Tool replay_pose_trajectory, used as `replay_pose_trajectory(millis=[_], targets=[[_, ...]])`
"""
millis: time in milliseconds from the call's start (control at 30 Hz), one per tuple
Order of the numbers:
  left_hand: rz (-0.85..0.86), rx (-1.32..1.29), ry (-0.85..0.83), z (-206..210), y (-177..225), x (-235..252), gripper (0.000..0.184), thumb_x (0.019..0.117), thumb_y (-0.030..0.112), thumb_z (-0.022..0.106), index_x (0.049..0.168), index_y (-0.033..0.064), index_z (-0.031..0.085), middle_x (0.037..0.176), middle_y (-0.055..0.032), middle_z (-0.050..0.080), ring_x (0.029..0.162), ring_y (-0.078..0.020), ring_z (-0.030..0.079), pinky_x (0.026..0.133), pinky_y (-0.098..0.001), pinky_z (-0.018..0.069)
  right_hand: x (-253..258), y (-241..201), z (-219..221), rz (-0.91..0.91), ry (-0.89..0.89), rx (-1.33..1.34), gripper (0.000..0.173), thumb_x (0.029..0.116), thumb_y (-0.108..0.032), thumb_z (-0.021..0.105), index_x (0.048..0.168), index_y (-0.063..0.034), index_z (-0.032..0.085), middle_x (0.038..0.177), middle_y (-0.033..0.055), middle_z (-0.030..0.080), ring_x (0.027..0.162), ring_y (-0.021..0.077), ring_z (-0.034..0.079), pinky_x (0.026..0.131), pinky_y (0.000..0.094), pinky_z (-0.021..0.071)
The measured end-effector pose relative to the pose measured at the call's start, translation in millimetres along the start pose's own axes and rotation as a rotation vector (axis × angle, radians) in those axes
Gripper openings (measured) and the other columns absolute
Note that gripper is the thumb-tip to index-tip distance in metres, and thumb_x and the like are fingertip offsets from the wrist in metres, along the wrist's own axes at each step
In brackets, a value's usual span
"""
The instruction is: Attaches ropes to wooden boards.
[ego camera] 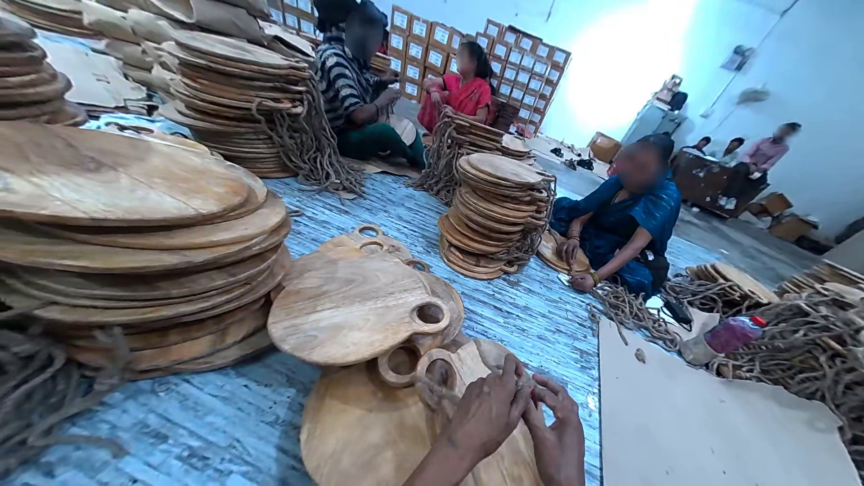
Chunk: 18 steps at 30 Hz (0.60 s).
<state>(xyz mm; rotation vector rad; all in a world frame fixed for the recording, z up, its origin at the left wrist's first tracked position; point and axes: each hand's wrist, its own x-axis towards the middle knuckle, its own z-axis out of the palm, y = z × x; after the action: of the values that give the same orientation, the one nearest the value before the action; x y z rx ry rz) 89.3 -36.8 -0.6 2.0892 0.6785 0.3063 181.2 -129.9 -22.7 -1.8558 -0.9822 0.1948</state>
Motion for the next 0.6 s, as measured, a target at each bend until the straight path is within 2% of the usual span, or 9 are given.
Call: replay_pose_trajectory(millis=[67,133,200,267,333,400,467,533,600], targets=[[0.006,0.094,0.085,3.2,6.5,-3.9,0.042,0.1092,0.026,0.046,0.138,-0.0035,0.053,0.087,-0.0244,0.069,0.086,-0.0429,0.069,0.080,-0.0546,0.0524,-0.4,-1.8,-1.0,-0.042,0.045,-0.051,0.014,0.0860,-0.003,0.068,0.091,0.0080,0.075,0.126,0.0303,0.063,0.121,0.0486,0.055,0.101,0.0583,0.0429],[0.087,0.152,0.304,16.0,6.0,-7.1,0.039,0.1064,0.023,0.050,0.131,-0.0038,0.062,0.081,-0.0233,0.070,0.075,-0.0418,0.071,0.070,-0.0528,0.0548,0.6,-3.0,-1.3,-0.119,0.099,-0.102,0.014,0.0839,-0.004,0.070,0.090,0.0079,0.075,0.124,0.0330,0.063,0.119,0.0534,0.054,0.099,0.0615,0.0428],[0.189,0.204,0.540,29.4,2.3,-5.9,0.032,0.1014,0.017,0.056,0.121,-0.0029,0.071,0.085,-0.0229,0.071,0.064,-0.0370,0.070,0.059,-0.0469,0.0570,2.4,-3.1,0.7,-0.191,0.149,-0.150,0.014,0.0830,-0.005,0.071,0.087,0.0065,0.075,0.124,0.0350,0.061,0.117,0.0569,0.053,0.098,0.0639,0.0425],[0.211,0.198,0.646,34.3,1.8,-3.4,0.027,0.0984,0.014,0.059,0.113,-0.0030,0.074,0.091,-0.0244,0.069,0.061,-0.0335,0.069,0.055,-0.0424,0.0573,3.2,-3.3,4.7,-0.232,0.201,-0.177,0.012,0.0822,-0.007,0.070,0.084,0.0041,0.075,0.124,0.0353,0.060,0.117,0.0575,0.052,0.097,0.0627,0.0426],[0.161,0.122,0.607,31.8,5.3,-4.1,0.028,0.1006,0.012,0.056,0.113,-0.0078,0.070,0.104,-0.0274,0.068,0.070,-0.0348,0.072,0.063,-0.0424,0.0593,3.1,-2.4,8.9,-0.270,0.247,-0.174,0.012,0.0820,-0.008,0.069,0.082,0.0031,0.074,0.123,0.0353,0.060,0.116,0.0557,0.053,0.096,0.0585,0.0445],[0.083,-0.027,0.475,23.8,8.8,-7.0,0.032,0.1056,0.013,0.048,0.119,-0.0116,0.063,0.114,-0.0286,0.066,0.087,-0.0374,0.072,0.077,-0.0456,0.0583,3.0,0.0,12.2,-0.303,0.270,-0.152,0.013,0.0826,-0.009,0.067,0.080,0.0025,0.073,0.123,0.0353,0.059,0.116,0.0531,0.053,0.097,0.0547,0.0450],[0.028,-0.199,0.344,14.6,8.5,-6.8,0.034,0.1078,0.014,0.044,0.121,-0.0119,0.060,0.109,-0.0265,0.066,0.094,-0.0351,0.068,0.085,-0.0465,0.0540,2.4,2.8,11.7,-0.313,0.255,-0.087,0.015,0.0841,-0.009,0.065,0.081,0.0037,0.072,0.124,0.0355,0.057,0.118,0.0479,0.052,0.101,0.0508,0.0421],[-0.011,-0.357,0.241,6.6,5.6,-4.6,0.032,0.1090,0.014,0.040,0.119,-0.0101,0.059,0.094,-0.0186,0.063,0.081,-0.0237,0.062,0.077,-0.0374,0.0518,1.0,4.6,8.5,-0.331,0.221,0.018,0.017,0.0856,-0.009,0.063,0.081,0.0062,0.069,0.125,0.0342,0.055,0.120,0.0353,0.052,0.103,0.0386,0.0418],[-0.024,-0.521,0.175,2.5,-0.8,-1.2,0.029,0.1094,0.012,0.038,0.113,-0.0083,0.059,0.082,-0.0085,0.057,0.067,-0.0114,0.056,0.064,-0.0266,0.0487,-0.8,3.9,5.9,-0.339,0.151,0.191,0.019,0.0887,-0.011,0.061,0.084,0.0078,0.065,0.126,0.0251,0.051,0.121,0.0104,0.049,0.101,0.0171,0.0410]])
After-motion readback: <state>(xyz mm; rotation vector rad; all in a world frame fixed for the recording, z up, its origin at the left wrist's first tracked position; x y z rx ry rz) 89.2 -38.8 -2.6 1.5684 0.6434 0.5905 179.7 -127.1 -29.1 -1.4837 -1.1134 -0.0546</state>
